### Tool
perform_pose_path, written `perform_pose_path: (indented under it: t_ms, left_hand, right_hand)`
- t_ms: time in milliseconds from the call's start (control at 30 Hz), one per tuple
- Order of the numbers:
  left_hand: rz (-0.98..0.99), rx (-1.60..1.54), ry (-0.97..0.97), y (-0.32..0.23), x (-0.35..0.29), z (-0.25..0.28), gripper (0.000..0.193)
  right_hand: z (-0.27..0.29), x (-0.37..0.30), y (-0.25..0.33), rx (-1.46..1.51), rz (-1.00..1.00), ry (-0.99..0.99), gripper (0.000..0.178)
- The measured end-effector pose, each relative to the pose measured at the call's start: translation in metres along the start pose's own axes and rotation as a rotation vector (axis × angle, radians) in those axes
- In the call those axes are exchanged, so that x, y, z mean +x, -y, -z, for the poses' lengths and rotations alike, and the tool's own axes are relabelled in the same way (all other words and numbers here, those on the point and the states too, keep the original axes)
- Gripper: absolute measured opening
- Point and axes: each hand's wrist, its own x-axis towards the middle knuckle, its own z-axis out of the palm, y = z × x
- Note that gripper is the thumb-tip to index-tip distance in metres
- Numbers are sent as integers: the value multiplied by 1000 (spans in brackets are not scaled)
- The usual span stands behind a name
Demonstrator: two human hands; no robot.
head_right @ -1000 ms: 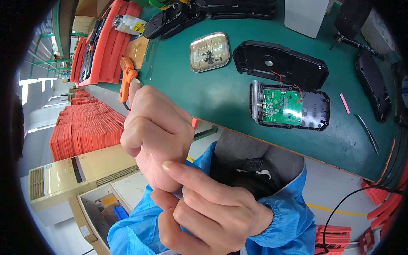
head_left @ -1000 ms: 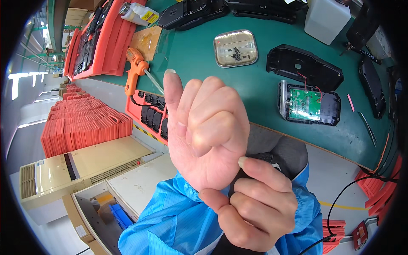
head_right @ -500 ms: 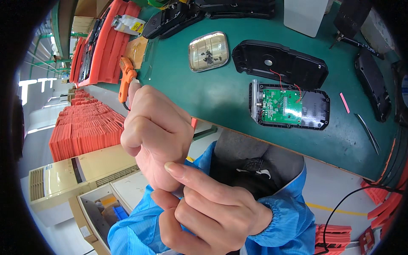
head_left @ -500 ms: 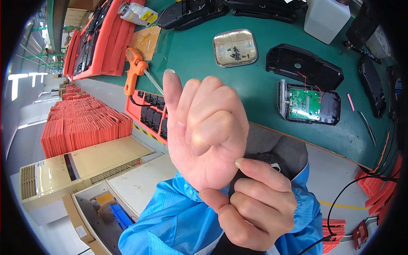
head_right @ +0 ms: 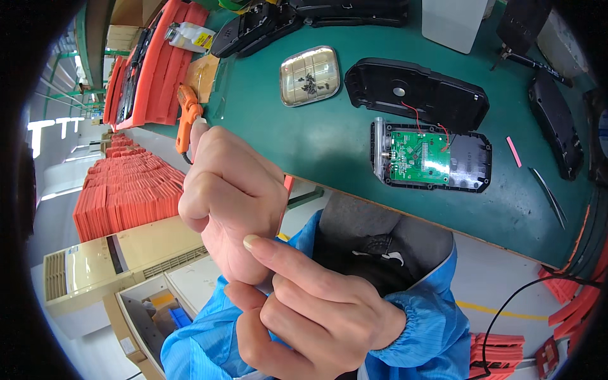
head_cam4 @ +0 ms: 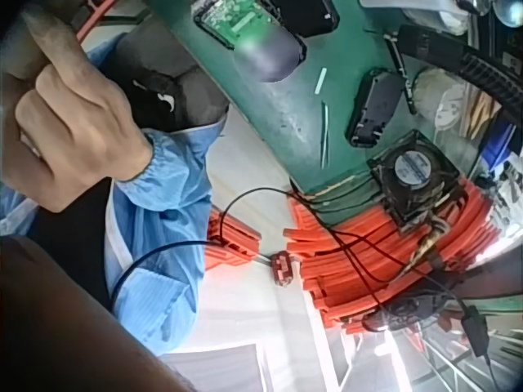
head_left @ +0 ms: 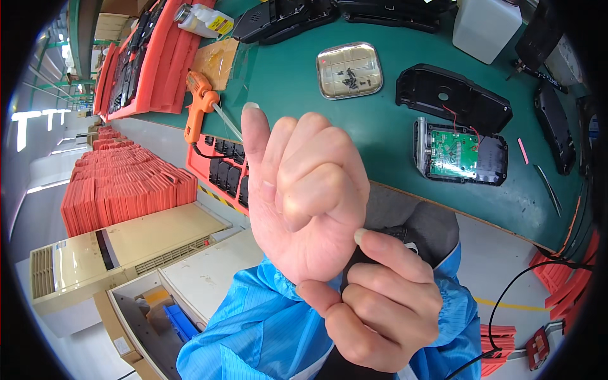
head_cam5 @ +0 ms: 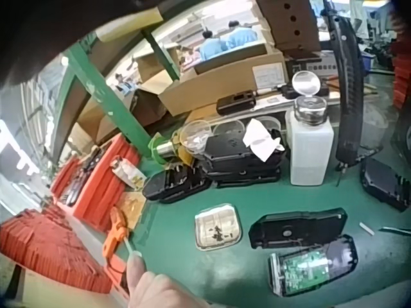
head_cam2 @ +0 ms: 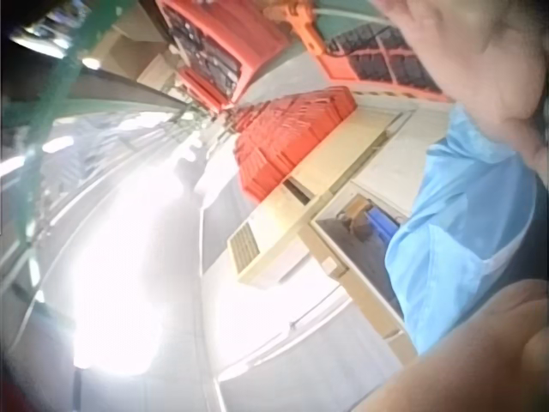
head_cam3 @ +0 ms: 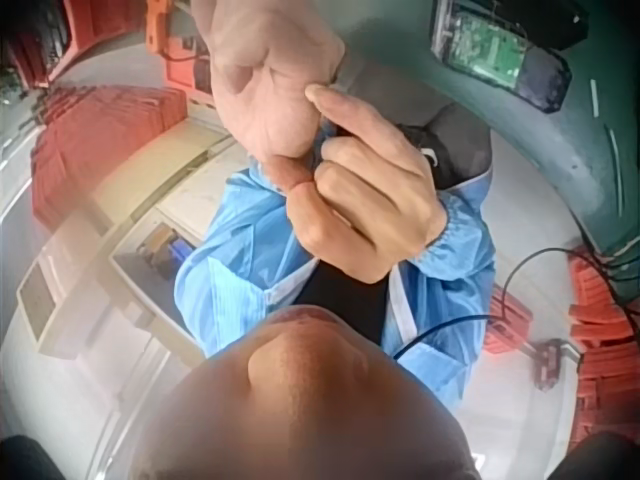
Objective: Assembling the internal components of a handheld electronic device and securing them with screws using an electric screwdriver.
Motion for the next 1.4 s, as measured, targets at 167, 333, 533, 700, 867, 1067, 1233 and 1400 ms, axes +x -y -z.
perform_pose_path:
  t_ms: [167,333,533,700,867,1067,1233,1400]
  left_hand:
    - [-4,-7,-6,-1,1,1,57]
    - [26,-15,9,-3,0,2,56]
    - [-3,-50,-24,-1,2,0,54]
    - [13,-165,-54,-4,3,-3,51]
    - [15,-276,-92,-11,6,-3,49]
    - [26,-359,-93,-12,6,0,47]
    - [3,-383,-89,-13,6,-1,47]
    - [-12,-370,-79,-15,4,-1,48]
  right_hand:
    - [-1,-2,-4,-1,40,-4,42]
    - [-2,-3,-6,6,73,-6,42]
    - [-3,-3,-5,3,64,-5,41]
    - [-5,-5,-7,-2,109,2,41]
    - [-6,-5,-7,-26,87,56,40]
    - [-34,3,-26,-34,243,-233,31]
    - [-40,4,-23,-43,233,-277,31]
    - [-44,1,-26,-32,278,-296,33]
